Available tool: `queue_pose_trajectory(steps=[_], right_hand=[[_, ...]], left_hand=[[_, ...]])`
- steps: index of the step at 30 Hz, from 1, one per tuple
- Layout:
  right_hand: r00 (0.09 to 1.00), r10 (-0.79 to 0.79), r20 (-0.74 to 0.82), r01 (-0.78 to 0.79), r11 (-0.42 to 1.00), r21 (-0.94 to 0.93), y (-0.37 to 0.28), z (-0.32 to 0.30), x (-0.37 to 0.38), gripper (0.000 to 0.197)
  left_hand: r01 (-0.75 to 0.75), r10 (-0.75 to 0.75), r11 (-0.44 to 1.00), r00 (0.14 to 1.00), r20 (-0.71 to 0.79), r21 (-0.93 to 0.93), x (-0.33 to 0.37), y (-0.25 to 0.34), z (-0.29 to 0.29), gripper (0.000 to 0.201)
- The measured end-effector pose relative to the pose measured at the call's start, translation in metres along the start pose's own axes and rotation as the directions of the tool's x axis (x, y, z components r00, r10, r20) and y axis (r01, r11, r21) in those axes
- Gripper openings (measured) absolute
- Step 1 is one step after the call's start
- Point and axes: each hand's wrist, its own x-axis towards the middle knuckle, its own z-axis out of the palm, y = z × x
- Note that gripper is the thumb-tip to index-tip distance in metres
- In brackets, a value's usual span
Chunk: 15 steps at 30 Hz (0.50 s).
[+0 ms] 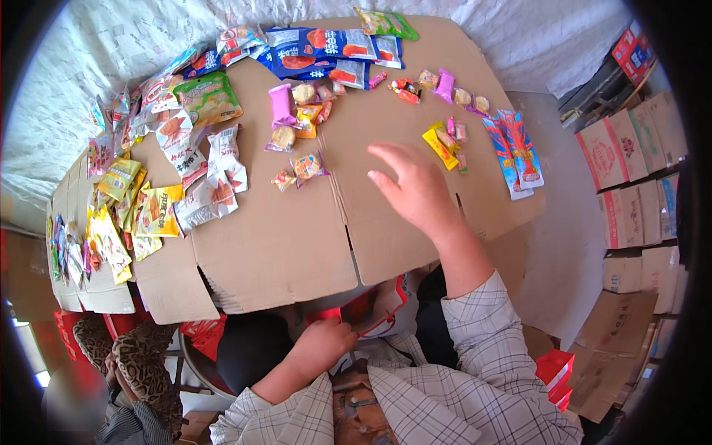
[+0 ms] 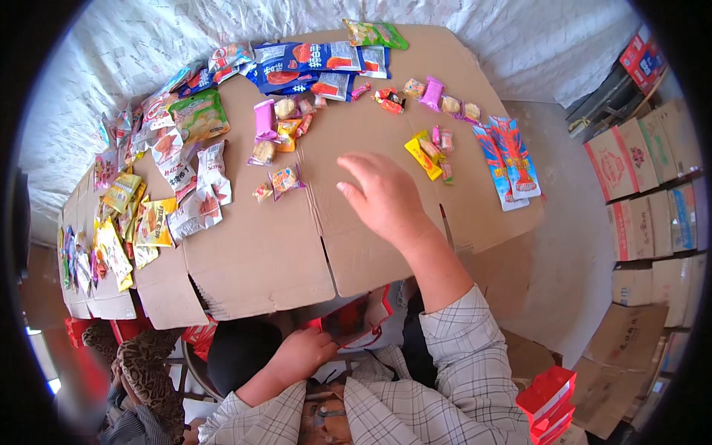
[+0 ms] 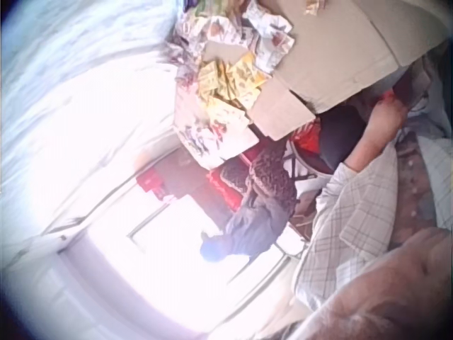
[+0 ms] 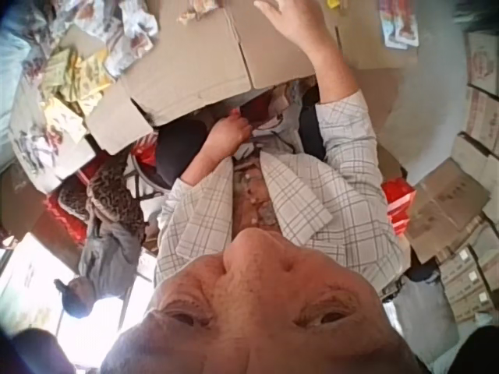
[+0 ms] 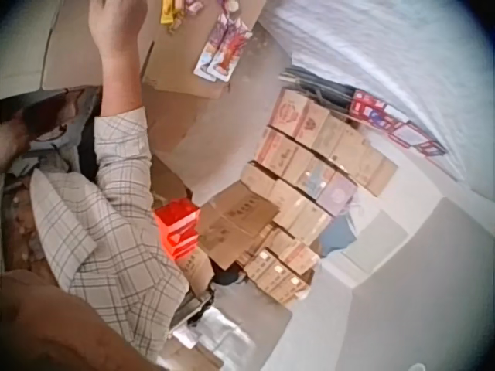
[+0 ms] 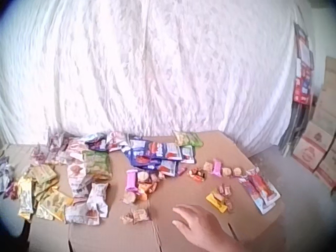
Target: Sorting a variety of packaged snacks on a cardboard tabletop and placing them into red gift bags.
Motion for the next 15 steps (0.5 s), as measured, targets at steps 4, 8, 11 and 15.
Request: queue_pose_trajectory(steps=[4,8,11,15], right_hand=[[0.993,-0.072,-0.092,0.058,0.988,-0.145,0.037,0.003,0.053,0.050],[0.995,-0.092,-0.034,0.076,0.943,-0.323,0.086,0.011,0.122,0.063],[0.993,-0.078,0.092,0.108,0.916,-0.385,0.125,0.028,0.178,0.082],[0.910,0.246,0.332,0.017,0.781,-0.624,0.136,0.044,0.236,0.107]], left_hand=[[-0.001,0.005,0.996,0.999,0.045,-0.094,-0.006,-0.006,0.007,0.012],[-0.058,0.071,0.993,0.990,0.124,-0.102,-0.002,-0.019,0.006,0.016],[-0.036,0.047,0.994,0.994,0.104,-0.098,-0.005,-0.027,0.005,0.017],[-0.019,0.022,0.999,0.994,0.111,-0.028,-0.011,-0.037,0.016,0.012]])
